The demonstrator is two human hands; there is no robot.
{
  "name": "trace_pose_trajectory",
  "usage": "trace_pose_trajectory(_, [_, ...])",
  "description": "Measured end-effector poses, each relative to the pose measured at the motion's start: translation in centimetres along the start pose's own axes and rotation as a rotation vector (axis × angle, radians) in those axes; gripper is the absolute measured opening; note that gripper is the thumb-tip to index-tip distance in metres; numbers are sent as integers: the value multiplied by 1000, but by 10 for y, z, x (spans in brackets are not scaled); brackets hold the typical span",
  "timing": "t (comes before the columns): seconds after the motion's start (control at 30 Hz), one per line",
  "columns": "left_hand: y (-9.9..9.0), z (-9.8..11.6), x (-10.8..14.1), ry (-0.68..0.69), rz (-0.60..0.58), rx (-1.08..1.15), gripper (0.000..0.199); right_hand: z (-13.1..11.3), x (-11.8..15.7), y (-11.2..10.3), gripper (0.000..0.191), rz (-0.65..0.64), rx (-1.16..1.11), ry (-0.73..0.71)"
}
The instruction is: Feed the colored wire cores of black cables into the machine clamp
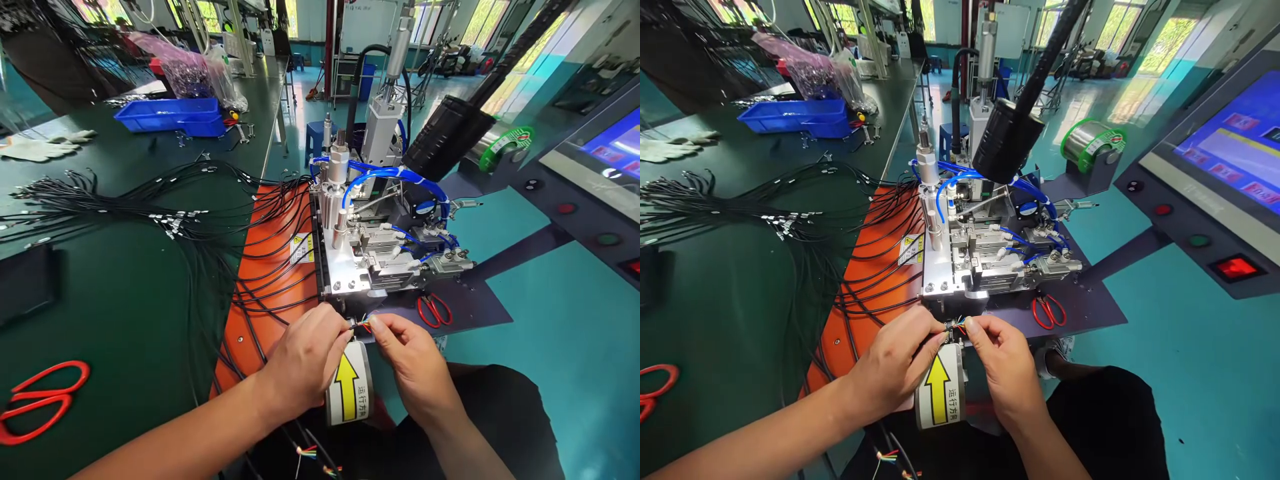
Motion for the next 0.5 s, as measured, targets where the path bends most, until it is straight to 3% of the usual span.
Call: trace_pose_trajectory(0.5, [2,0,2,6,-3,-44,14,-12,0,-4,38,77,179,-47])
Point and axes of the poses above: each hand's wrist, its own x-axis away from the middle knuckle, its own y-axis out of the palm, z = x × y, the point moved 10 cm from there along -x, towards the middle knuckle, and after that the axes turned 4 degrees about -z, right-handed, at the moved point
